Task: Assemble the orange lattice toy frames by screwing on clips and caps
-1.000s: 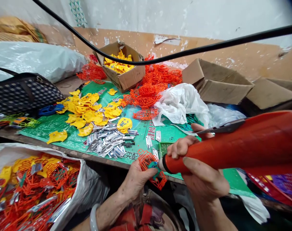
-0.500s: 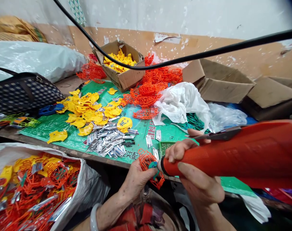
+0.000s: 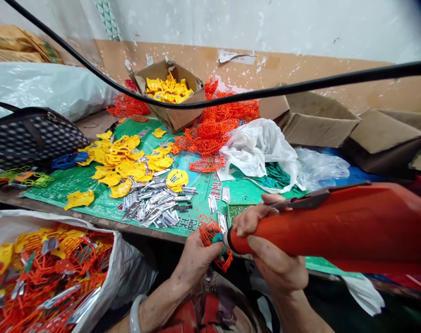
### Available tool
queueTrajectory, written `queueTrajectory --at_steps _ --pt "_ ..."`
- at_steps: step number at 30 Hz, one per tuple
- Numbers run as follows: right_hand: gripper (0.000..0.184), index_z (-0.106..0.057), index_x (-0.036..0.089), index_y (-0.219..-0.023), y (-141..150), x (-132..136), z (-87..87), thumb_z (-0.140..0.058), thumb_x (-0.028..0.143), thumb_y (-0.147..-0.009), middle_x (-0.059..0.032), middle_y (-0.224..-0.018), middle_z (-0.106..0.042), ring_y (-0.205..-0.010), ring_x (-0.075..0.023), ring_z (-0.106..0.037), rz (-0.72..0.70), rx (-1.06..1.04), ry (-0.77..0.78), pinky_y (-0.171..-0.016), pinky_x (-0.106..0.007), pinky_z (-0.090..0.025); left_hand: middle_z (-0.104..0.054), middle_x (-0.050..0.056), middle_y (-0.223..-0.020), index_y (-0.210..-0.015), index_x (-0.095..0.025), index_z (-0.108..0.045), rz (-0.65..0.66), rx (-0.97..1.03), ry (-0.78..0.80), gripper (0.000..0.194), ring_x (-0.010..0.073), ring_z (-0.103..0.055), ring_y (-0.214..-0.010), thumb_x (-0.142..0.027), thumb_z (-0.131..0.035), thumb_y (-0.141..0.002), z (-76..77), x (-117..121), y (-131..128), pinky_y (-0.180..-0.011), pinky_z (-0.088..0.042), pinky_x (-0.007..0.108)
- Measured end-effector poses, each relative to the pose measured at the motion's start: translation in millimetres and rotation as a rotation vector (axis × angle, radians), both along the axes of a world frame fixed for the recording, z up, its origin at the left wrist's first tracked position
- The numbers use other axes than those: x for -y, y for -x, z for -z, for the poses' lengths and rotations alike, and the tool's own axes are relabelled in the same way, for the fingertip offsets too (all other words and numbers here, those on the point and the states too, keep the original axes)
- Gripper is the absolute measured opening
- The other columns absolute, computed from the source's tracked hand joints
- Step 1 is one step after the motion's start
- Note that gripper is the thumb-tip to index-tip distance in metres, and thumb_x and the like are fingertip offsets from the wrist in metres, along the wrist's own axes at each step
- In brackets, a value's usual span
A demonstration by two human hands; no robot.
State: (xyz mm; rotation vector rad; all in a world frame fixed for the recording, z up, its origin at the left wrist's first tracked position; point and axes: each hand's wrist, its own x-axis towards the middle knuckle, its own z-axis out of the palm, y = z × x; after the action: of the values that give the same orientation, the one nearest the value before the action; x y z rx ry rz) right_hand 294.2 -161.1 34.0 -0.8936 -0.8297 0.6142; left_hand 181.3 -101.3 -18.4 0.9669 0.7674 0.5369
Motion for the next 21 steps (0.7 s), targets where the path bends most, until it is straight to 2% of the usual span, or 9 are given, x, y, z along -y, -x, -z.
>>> queueTrajectory --at_steps 3,7,11,13,16,18,21 --pt "0.035 -0.056 0.03 -0.106 -2 -1 -4.7 -0.07 0.017 -0.076 0.007 -0.074 -0.06 -0.067 -0.0116 -0.059 -0.007 -0.04 -0.013 -0.071 -0.032 -0.05 -0.061 -0.002 -0.068 -0.075 -0.015 -0.062 0.001 -0.022 -0.011 0.014 0.0141 -0.056 -0.066 -0.01 -0.065 -0.062 1.3 0 0 -0.066 -0.047 0.024" --pt "0.049 -0.056 0.03 -0.112 -11 -2 -21.8 -0.067 0.01 -0.068 0.0064 -0.07 -0.06 -0.061 -0.0125 -0.057 0.013 -0.144 -0.092 -0.064 -0.033 -0.051 -0.066 0.0 -0.074 -0.085 -0.016 -0.065 0.019 0.016 0.035 0.021 0.0167 -0.061 -0.068 -0.017 -0.072 -0.065 5.0 -2 0 -0.067 -0.051 0.027" --pt "0.056 -0.058 0.028 -0.114 -34 -9 -29.3 -0.066 0.008 -0.062 0.0066 -0.066 -0.061 -0.058 -0.0133 -0.056 0.205 -0.101 -0.09 -0.062 -0.033 -0.05 -0.07 0.002 -0.081 -0.092 -0.016 -0.067 0.045 0.029 0.043 0.024 0.017 -0.065 -0.07 -0.021 -0.074 -0.07 9.8 -6 3 -0.072 -0.053 0.029" --pt "0.046 -0.062 0.025 -0.103 -48 -15 -23.2 -0.069 0.01 -0.061 0.0061 -0.065 -0.061 -0.057 -0.0137 -0.056 0.347 -0.052 -0.062 -0.06 -0.033 -0.049 -0.071 0.001 -0.084 -0.095 -0.018 -0.068 0.063 0.031 0.039 0.024 0.017 -0.065 -0.073 -0.019 -0.072 -0.072 10.5 -8 5 -0.073 -0.053 0.028" --pt "0.019 -0.062 0.019 -0.074 -69 -26 -4.2 -0.072 0.013 -0.059 0.0037 -0.064 -0.061 -0.055 -0.0137 -0.056 0.498 0.023 -0.024 -0.058 -0.034 -0.048 -0.069 0.0 -0.085 -0.101 -0.019 -0.068 0.087 0.052 0.052 0.028 0.0175 -0.065 -0.079 -0.017 -0.071 -0.073 8.8 -9 6 -0.076 -0.053 0.028" --pt "0.013 -0.061 0.017 -0.064 -79 -31 9.6 -0.073 0.015 -0.06 0.0024 -0.063 -0.06 -0.054 -0.0132 -0.056 0.527 0.062 0.005 -0.058 -0.033 -0.048 -0.068 0.0 -0.086 -0.104 -0.02 -0.067 0.097 0.062 0.092 0.031 0.018 -0.065 -0.082 -0.018 -0.072 -0.073 7.4 -10 7 -0.078 -0.054 0.029" --pt "0.013 -0.062 0.016 -0.065 -86 -36 24.4 -0.074 0.018 -0.06 0.0019 -0.063 -0.061 -0.053 -0.0129 -0.056 0.53 0.089 0.046 -0.056 -0.032 -0.048 -0.069 0.001 -0.088 -0.104 -0.02 -0.066 0.096 0.071 0.154 0.031 0.0175 -0.066 -0.081 -0.02 -0.074 -0.074 6.9 -11 8 -0.079 -0.054 0.03"
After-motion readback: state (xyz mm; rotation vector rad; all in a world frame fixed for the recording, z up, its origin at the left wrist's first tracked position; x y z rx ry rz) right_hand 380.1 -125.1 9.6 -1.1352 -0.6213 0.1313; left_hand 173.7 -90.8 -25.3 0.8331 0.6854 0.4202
